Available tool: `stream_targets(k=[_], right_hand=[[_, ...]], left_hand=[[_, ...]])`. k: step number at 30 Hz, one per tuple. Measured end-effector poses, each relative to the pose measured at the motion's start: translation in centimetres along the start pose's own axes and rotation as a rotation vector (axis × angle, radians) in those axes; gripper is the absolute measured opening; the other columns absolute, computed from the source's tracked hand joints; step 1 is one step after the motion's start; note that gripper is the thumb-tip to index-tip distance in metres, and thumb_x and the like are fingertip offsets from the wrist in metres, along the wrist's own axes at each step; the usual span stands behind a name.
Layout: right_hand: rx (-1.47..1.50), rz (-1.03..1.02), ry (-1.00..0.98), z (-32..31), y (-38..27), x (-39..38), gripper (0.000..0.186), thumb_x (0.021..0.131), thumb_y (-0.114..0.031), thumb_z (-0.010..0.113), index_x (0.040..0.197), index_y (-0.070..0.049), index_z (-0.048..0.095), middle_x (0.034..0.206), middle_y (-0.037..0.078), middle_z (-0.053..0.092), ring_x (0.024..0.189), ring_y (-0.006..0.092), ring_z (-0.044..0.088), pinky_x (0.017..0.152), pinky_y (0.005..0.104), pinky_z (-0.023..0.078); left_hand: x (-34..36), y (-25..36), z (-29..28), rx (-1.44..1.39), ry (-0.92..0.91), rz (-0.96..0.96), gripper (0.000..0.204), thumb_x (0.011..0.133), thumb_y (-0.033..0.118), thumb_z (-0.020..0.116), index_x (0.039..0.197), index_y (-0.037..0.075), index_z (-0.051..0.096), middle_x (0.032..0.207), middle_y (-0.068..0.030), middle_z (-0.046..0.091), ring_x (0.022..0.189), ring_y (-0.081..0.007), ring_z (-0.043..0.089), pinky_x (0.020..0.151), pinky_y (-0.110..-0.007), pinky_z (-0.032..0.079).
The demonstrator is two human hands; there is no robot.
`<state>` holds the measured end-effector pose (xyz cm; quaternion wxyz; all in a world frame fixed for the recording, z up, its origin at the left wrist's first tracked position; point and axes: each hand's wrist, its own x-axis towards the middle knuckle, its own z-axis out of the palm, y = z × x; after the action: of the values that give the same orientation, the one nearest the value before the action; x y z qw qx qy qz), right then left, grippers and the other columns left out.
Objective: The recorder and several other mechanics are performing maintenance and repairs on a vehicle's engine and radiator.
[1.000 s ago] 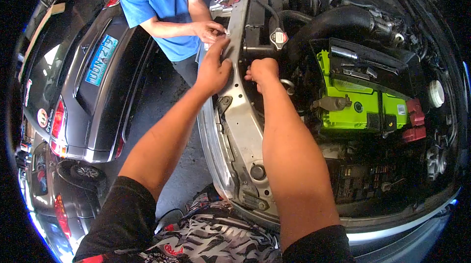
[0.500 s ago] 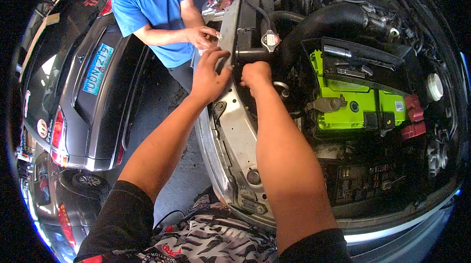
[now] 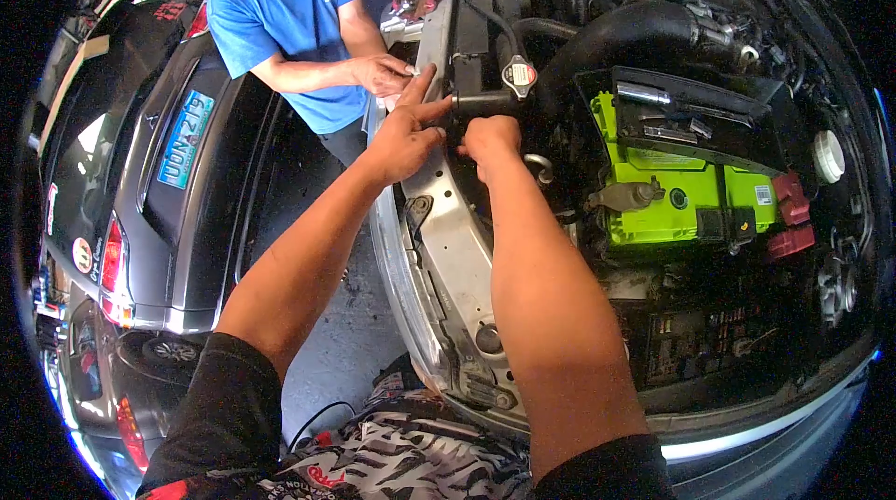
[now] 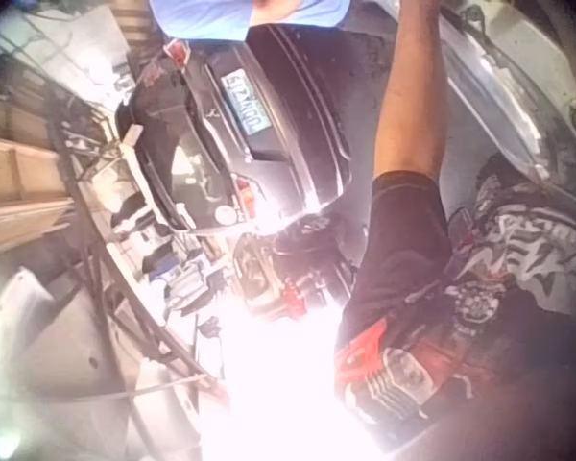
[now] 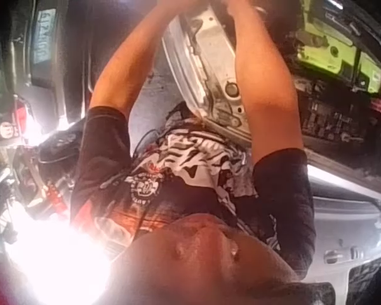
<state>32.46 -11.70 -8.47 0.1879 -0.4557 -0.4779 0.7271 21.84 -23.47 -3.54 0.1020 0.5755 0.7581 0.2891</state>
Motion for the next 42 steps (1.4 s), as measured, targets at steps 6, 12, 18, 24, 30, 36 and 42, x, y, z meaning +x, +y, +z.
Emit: stream_targets(k=[6, 12, 18, 24, 30, 36, 42], right_hand=[[0.089, -0.008, -0.009, -0.1, 0.0, 0.1, 0.023, 0.087, -0.001, 0.049, 0.095, 0.012, 0.067, 0.081, 0.019, 0.069, 0.063, 0.0276, 0.068, 0.056, 0.038, 0.053], [-0.001, 0.035, 0.025, 0.3, -0.4, -0.6, 0.03, 0.085, -0.004, 0.052, 0.105, 0.013, 0.066, 0.088, 0.024, 0.072, 0.067, 0.0323, 0.073, 0.062, 0.0411, 0.057], [0.03, 0.021, 0.035, -0.2, -0.6, -0.9, 0.023, 0.087, -0.002, 0.052, 0.097, 0.014, 0.066, 0.082, 0.021, 0.068, 0.063, 0.0278, 0.068, 0.055, 0.0365, 0.057], [-0.04, 0.05, 0.032, 0.1, -1.2, -1.0, 0.023, 0.086, 0.0, 0.051, 0.095, 0.014, 0.066, 0.083, 0.02, 0.07, 0.065, 0.0292, 0.07, 0.057, 0.0387, 0.055], [-0.013, 0.023, 0.065, 0.2, -0.7, -0.8, 0.022, 0.085, 0.002, 0.051, 0.097, 0.013, 0.066, 0.086, 0.021, 0.07, 0.067, 0.0284, 0.07, 0.058, 0.0389, 0.055], [0.073, 0.023, -0.046, -0.6, -0.2, -0.2, 0.025, 0.087, 0.002, 0.049, 0.104, 0.011, 0.064, 0.086, 0.018, 0.067, 0.065, 0.0257, 0.067, 0.056, 0.0369, 0.056], [0.088, 0.032, 0.057, 0.2, -1.2, -1.2, 0.022, 0.087, 0.002, 0.049, 0.1, 0.011, 0.065, 0.083, 0.018, 0.067, 0.063, 0.0256, 0.067, 0.057, 0.0376, 0.056]], left_hand=[[0.1, -0.1, -0.3, -0.104, -0.014, 0.014, 0.058, 0.082, 0.012, 0.066, 0.14, 0.008, 0.062, 0.169, -0.0236, 0.012, 0.156, -0.0444, 0.009, 0.126, -0.047, 0.011], [-0.1, -0.2, -1.9, -0.113, -0.157, -0.032, 0.073, 0.077, 0.015, 0.071, 0.147, 0.005, 0.053, 0.17, -0.0238, -0.001, 0.158, -0.0378, 0.0, 0.126, -0.044, 0.006], [-0.2, 0.8, -1.5, -0.088, -0.17, -0.044, 0.079, 0.074, 0.015, 0.077, 0.148, 0.003, 0.05, 0.17, -0.0243, -0.003, 0.158, -0.0359, -0.005, 0.125, -0.044, 0.005], [-0.1, -0.1, -1.6, -0.142, -0.176, -0.048, 0.078, 0.075, 0.016, 0.078, 0.148, 0.01, 0.053, 0.17, -0.0231, -0.001, 0.158, -0.0382, 0.0, 0.126, -0.046, 0.01], [0.1, 0.0, -1.5, -0.142, -0.177, -0.058, 0.077, 0.075, 0.015, 0.077, 0.148, 0.009, 0.053, 0.17, -0.0225, -0.001, 0.158, -0.0372, 0.001, 0.126, -0.045, 0.01], [0.0, -0.1, -1.5, -0.157, -0.168, -0.051, 0.077, 0.075, 0.016, 0.077, 0.148, 0.008, 0.054, 0.17, -0.0228, 0.0, 0.158, -0.0371, 0.0, 0.126, -0.044, 0.008], [-0.1, -0.1, -1.4, -0.117, -0.162, -0.051, 0.078, 0.074, 0.019, 0.077, 0.148, 0.009, 0.053, 0.17, -0.0234, 0.001, 0.158, -0.0379, -0.002, 0.126, -0.045, 0.006]])
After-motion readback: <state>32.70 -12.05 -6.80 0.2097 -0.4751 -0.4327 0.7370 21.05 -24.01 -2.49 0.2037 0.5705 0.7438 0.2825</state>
